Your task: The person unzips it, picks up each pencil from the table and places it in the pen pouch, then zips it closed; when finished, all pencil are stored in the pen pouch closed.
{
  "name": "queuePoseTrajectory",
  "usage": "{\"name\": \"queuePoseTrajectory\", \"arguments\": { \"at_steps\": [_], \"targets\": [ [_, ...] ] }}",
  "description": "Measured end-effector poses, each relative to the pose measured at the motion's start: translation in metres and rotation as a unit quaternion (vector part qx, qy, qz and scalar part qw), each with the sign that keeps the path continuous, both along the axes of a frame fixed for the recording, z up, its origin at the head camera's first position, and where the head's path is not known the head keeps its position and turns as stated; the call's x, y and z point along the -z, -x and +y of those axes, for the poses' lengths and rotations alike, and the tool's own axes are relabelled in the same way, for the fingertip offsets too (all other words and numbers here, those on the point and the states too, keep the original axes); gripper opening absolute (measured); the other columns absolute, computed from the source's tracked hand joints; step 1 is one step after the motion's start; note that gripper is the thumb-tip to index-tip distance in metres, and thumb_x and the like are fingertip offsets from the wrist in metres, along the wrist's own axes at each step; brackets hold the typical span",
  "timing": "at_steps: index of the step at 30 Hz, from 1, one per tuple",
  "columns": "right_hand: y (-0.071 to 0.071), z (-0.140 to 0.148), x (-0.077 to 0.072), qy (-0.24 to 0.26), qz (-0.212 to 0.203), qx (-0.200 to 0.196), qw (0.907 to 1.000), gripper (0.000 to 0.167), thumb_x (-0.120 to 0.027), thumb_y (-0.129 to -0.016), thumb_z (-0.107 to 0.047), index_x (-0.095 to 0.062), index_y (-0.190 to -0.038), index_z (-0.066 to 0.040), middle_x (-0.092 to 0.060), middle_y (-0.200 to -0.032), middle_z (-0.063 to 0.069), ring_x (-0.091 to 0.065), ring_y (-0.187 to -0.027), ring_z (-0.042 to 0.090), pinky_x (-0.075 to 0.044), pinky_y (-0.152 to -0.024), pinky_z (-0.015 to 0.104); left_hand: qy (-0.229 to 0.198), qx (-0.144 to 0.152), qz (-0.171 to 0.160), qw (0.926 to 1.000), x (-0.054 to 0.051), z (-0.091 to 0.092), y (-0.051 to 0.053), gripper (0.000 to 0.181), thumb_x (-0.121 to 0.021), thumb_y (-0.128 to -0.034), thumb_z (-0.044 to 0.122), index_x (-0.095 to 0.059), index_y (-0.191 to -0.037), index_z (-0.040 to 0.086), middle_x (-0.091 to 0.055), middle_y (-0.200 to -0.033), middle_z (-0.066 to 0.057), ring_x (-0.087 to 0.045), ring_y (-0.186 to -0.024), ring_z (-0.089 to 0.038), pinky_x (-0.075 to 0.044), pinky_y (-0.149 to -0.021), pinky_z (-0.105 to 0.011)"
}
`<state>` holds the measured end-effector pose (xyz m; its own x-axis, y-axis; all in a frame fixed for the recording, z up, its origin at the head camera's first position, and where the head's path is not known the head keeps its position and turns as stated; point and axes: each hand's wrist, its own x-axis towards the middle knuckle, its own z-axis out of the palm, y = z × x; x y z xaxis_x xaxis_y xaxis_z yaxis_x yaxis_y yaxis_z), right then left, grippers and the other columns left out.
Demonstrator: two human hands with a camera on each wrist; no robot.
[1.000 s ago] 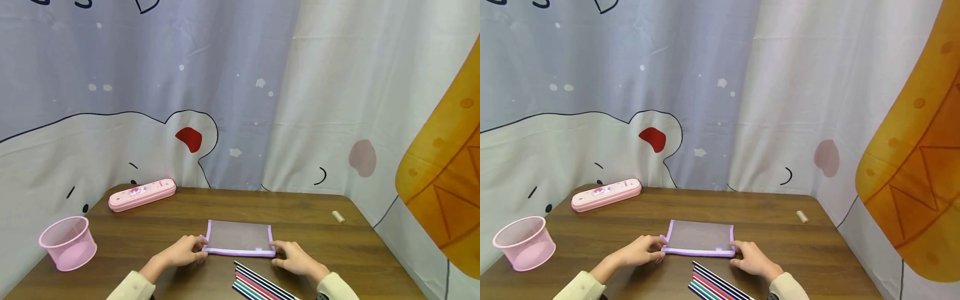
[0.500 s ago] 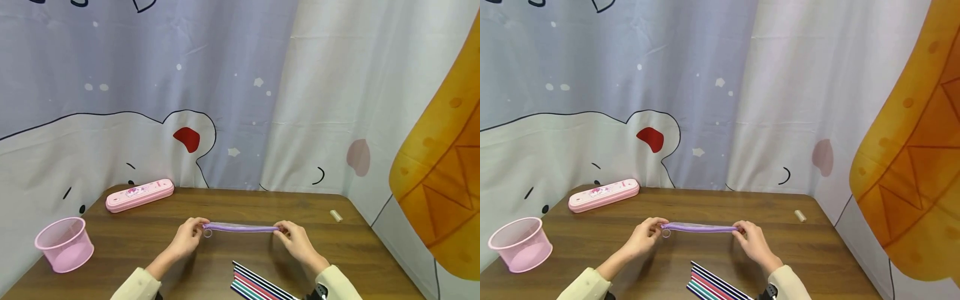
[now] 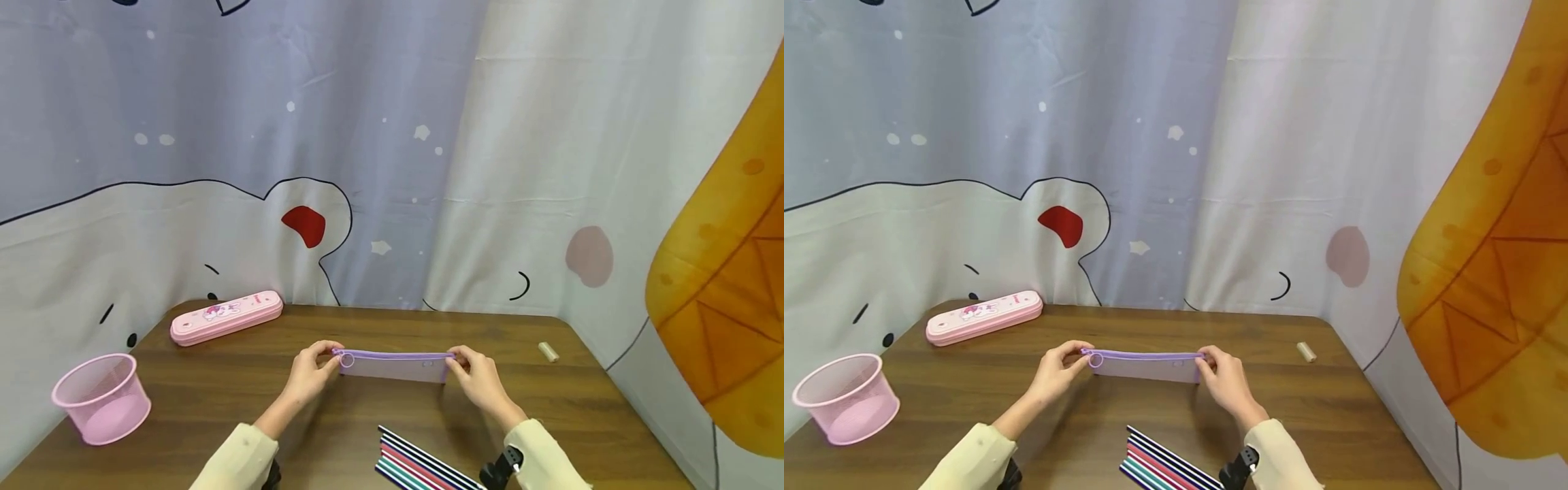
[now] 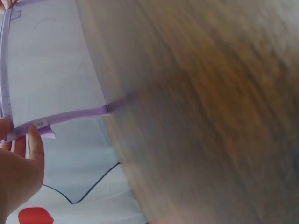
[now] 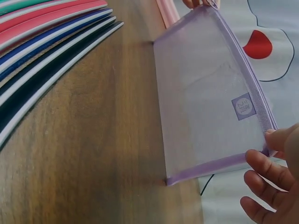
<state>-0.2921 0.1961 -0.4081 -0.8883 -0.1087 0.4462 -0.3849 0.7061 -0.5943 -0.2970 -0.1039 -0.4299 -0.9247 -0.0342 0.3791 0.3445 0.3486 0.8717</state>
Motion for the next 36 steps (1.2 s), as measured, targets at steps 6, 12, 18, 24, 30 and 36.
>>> {"name": "queuePoseTrajectory", "arguments": {
  "at_steps": [6, 12, 18, 24, 30, 36],
  "targets": [
    [0.0, -0.005, 0.001, 0.034, 0.023, -0.003, 0.9991, 0.017, -0.064, -0.08, -0.01, -0.063, -0.097, -0.009, -0.063, -0.066, -0.001, -0.052, -0.059, 0.004, -0.044, -0.055, 0.017, 0.003, 0.016, 0.009, 0.9998, 0.001, 0.003, 0.003, 0.013, -0.062, -0.0776, -0.002, -0.065, -0.09, 0.003, -0.066, -0.091, -0.013, -0.061, -0.091, -0.022, -0.053, -0.079, -0.032],
    [-0.005, -0.042, 0.001, 0.066, 0.039, -0.057, 0.9954, 0.021, -0.063, -0.08, -0.01, -0.061, -0.101, -0.008, -0.066, -0.067, 0.002, -0.057, -0.059, 0.006, -0.047, -0.055, 0.017, 0.015, 0.025, 0.032, 0.9991, 0.001, 0.014, 0.001, 0.012, -0.064, -0.0764, 0.0, -0.066, -0.087, 0.006, -0.067, -0.086, -0.009, -0.061, -0.084, -0.015, -0.054, -0.075, -0.029],
    [-0.011, -0.091, 0.007, 0.064, -0.017, -0.144, 0.9874, 0.029, -0.059, -0.084, -0.018, -0.056, -0.111, -0.005, -0.069, -0.083, 0.01, -0.065, -0.073, 0.016, -0.051, -0.063, 0.018, 0.035, 0.032, 0.037, 0.9982, 0.002, 0.026, -0.001, 0.012, -0.065, -0.0772, 0.003, -0.066, -0.087, 0.01, -0.067, -0.085, -0.005, -0.061, -0.085, -0.016, -0.053, -0.074, -0.027],
    [-0.015, -0.125, 0.01, 0.113, -0.023, -0.155, 0.9812, 0.033, -0.063, -0.081, -0.019, -0.056, -0.11, -0.005, -0.067, -0.076, 0.01, -0.061, -0.066, 0.008, -0.05, -0.058, 0.015, 0.049, 0.04, 0.052, 0.9966, 0.003, 0.03, 0.0, 0.016, -0.064, -0.076, -0.001, -0.066, -0.089, 0.008, -0.068, -0.087, -0.007, -0.062, -0.088, -0.022, -0.051, -0.079, -0.043],
    [-0.018, -0.137, 0.006, 0.099, 0.096, -0.111, 0.9843, 0.013, -0.069, -0.074, -0.009, -0.066, -0.085, -0.004, -0.061, -0.063, 0.004, -0.05, -0.055, 0.0, -0.045, -0.051, 0.012, 0.056, 0.037, 0.055, 0.9962, 0.005, 0.027, -0.001, 0.016, -0.065, -0.0753, 0.0, -0.067, -0.089, 0.009, -0.069, -0.087, -0.006, -0.062, -0.088, -0.019, -0.052, -0.08, -0.039],
    [-0.02, -0.133, 0.001, 0.08, 0.1, -0.085, 0.988, 0.013, -0.067, -0.075, -0.008, -0.069, -0.087, -0.003, -0.062, -0.068, 0.003, -0.057, -0.06, 0.007, -0.047, -0.053, 0.012, 0.04, 0.053, 0.044, 0.9969, 0.005, 0.028, -0.004, 0.014, -0.065, -0.0769, 0.005, -0.066, -0.09, 0.009, -0.068, -0.089, -0.006, -0.062, -0.089, -0.017, -0.053, -0.079, -0.032]
  ]
}}
